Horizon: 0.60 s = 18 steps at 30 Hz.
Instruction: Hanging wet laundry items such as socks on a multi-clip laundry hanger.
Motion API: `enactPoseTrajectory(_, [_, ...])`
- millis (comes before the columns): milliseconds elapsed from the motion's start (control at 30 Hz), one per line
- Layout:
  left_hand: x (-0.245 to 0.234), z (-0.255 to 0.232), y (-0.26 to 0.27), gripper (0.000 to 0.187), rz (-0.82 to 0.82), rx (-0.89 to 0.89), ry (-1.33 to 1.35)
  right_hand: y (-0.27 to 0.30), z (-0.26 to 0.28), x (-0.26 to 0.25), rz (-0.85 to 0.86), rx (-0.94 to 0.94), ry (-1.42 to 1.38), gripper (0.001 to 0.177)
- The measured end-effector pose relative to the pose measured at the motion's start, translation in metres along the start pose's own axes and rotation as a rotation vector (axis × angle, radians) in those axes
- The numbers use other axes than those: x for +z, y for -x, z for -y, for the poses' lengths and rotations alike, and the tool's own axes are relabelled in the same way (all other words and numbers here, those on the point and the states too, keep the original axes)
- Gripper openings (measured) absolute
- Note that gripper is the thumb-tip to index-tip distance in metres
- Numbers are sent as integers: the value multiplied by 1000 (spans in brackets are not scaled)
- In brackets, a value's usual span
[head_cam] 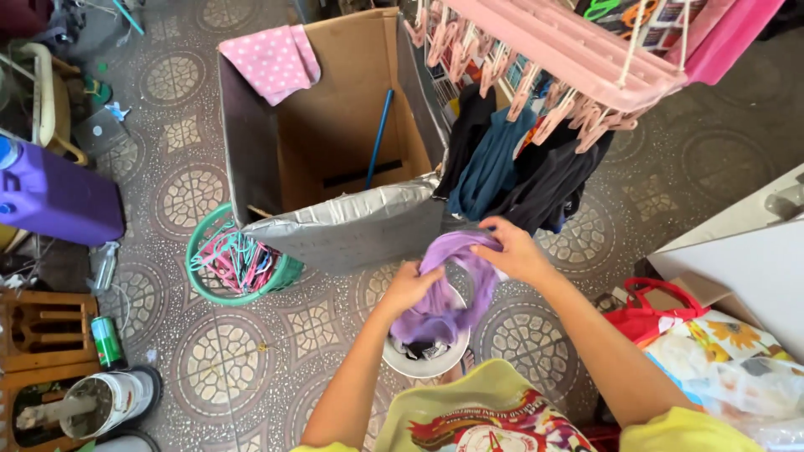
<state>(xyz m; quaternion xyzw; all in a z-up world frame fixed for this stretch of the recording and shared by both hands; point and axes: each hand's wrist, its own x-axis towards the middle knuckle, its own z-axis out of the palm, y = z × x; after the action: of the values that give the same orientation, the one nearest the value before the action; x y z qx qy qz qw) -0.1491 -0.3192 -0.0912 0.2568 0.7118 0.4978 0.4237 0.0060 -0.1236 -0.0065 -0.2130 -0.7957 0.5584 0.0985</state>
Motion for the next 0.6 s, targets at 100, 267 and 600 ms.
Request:
enactPoseTrajectory(100, [3, -20, 5, 35, 138, -27, 426, 7, -11, 14, -373, -205, 324, 49])
enactPoseTrajectory(267, [10, -27, -14, 24, 197, 36, 730, 14, -100, 51, -242, -150, -186, 31])
enactPoseTrajectory(600, [-27, -98, -58, 43, 310, -87, 637, -11, -35, 28, 17, -270, -132, 39])
